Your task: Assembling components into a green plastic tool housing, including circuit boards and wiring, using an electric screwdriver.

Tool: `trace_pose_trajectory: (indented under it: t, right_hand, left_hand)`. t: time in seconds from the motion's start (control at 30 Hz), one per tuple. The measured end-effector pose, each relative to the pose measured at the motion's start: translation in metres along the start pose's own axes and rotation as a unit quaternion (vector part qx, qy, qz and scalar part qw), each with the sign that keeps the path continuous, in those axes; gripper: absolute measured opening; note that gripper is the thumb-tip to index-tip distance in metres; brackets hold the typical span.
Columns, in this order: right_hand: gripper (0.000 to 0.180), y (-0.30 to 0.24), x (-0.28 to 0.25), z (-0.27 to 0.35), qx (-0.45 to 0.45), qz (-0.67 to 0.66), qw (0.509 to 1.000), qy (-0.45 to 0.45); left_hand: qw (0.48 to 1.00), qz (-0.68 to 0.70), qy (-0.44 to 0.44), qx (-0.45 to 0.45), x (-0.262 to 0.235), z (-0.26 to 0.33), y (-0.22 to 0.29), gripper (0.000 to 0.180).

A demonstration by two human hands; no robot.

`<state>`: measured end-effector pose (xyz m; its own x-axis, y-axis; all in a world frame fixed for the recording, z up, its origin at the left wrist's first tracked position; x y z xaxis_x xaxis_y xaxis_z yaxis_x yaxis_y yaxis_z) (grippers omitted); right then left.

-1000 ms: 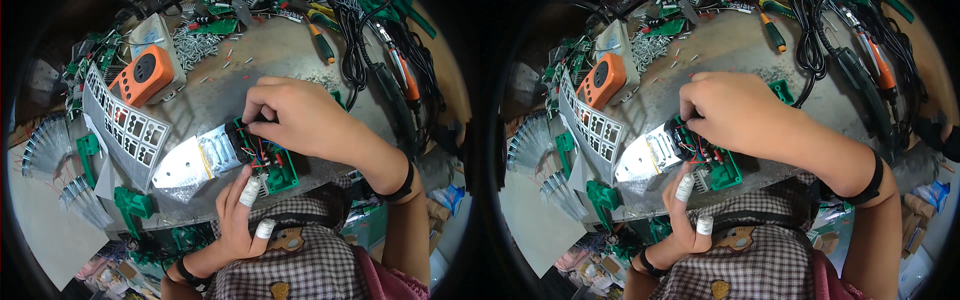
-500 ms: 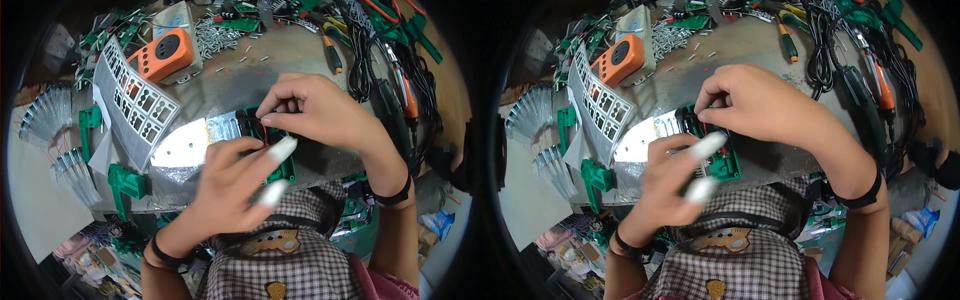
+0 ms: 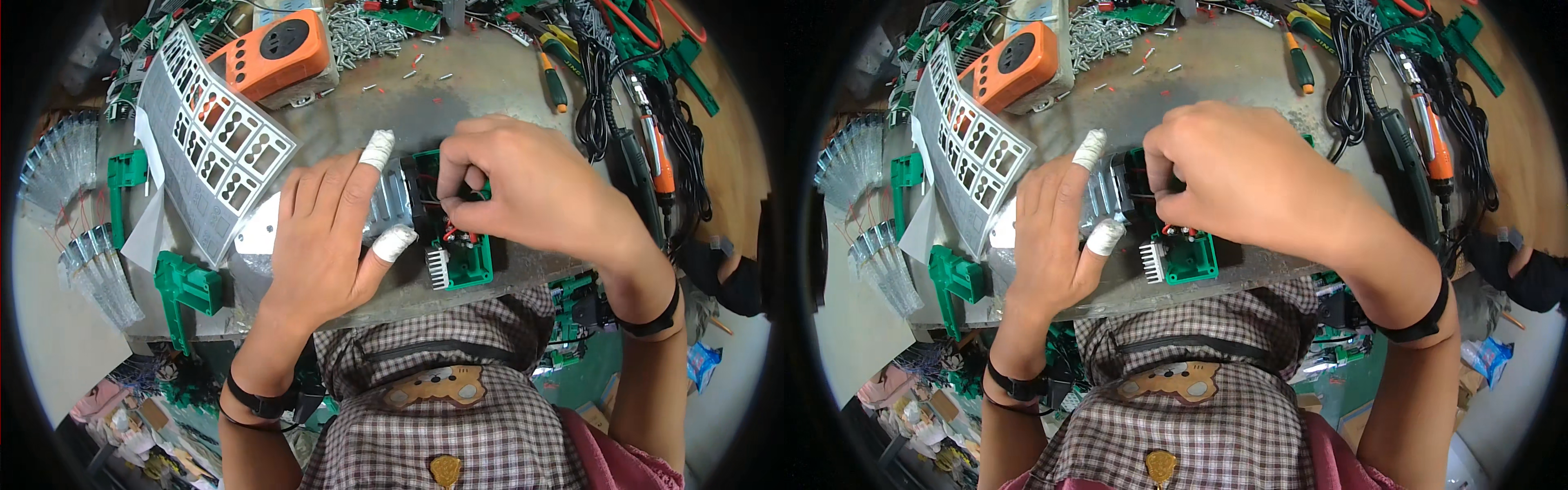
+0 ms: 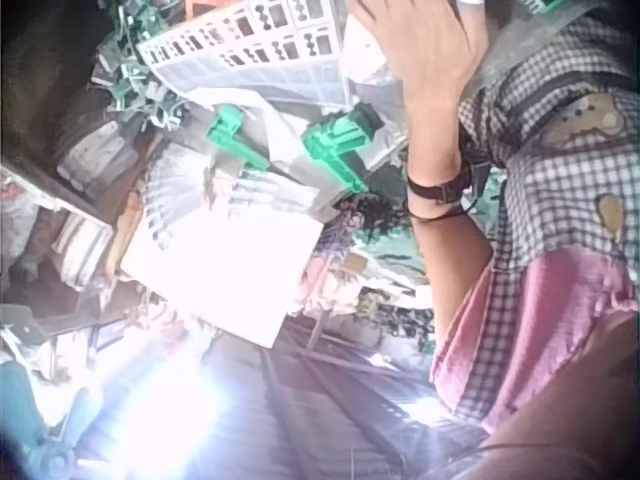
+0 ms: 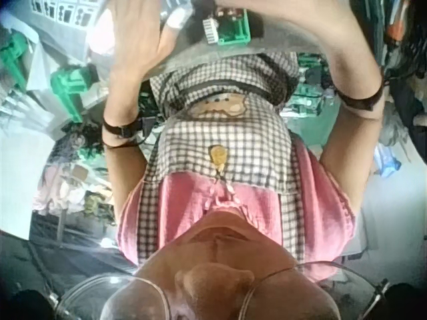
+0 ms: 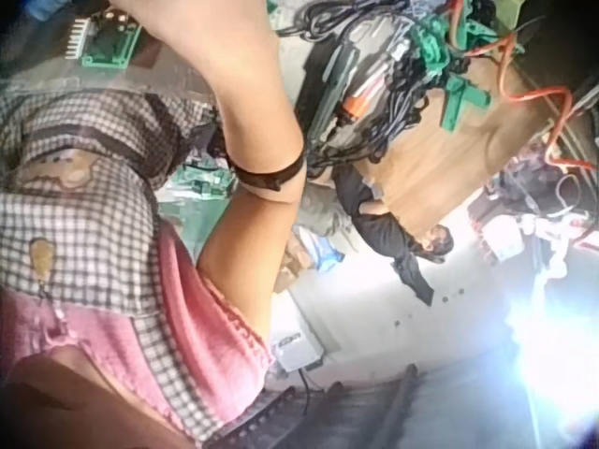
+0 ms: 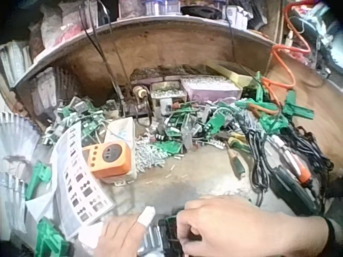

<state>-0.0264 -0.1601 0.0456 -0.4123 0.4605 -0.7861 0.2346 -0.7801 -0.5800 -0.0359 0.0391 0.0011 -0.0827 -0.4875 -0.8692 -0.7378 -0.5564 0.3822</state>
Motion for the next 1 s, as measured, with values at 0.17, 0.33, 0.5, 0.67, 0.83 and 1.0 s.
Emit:
trace_pose_trajectory:
  t: [0.17,0.33,0.5,0.67,0.83,1.0]
  right_hand:
    - [0.013,-0.007,0.0,0.007,-0.043,-0.009,0.999,-0.029]
    - [0.013,-0.009,0.001,0.014,-0.202,0.084,0.975,0.039]
    - [0.019,-0.008,0.007,0.008,-0.225,0.156,0.962,0.017]
    - [0.022,0.006,0.009,0.017,-0.317,0.135,0.939,0.014]
    - [0.028,0.0,0.003,0.027,-0.294,0.071,0.95,0.073]
    - [0.037,0.011,0.005,0.036,-0.319,0.173,0.928,0.082]
  left_hand:
    - [1.0,-0.021,0.015,0.0,0.002,0.002,0.002,0.074]
    - [1.0,-0.026,0.015,0.0,0.001,0.0,0.004,0.074]
    - [0.999,-0.038,0.029,0.003,0.002,0.001,0.002,0.073]
    - [0.998,-0.054,0.03,0.002,0.001,0.004,0.002,0.071]
    - [0.998,-0.054,0.006,-0.013,0.0,0.005,0.005,0.073]
    - [0.998,-0.056,0.006,-0.006,-0.001,0.003,0.003,0.075]
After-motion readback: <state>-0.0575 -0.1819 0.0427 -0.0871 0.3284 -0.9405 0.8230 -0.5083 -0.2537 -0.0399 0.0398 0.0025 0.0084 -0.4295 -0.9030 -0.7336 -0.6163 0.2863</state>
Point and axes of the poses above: each hand's wrist, its own z-axis away from the middle knuckle, its own x-axis out of the palm, y = z × x, the point moved 4 cm from there along -z, towards the middle knuckle
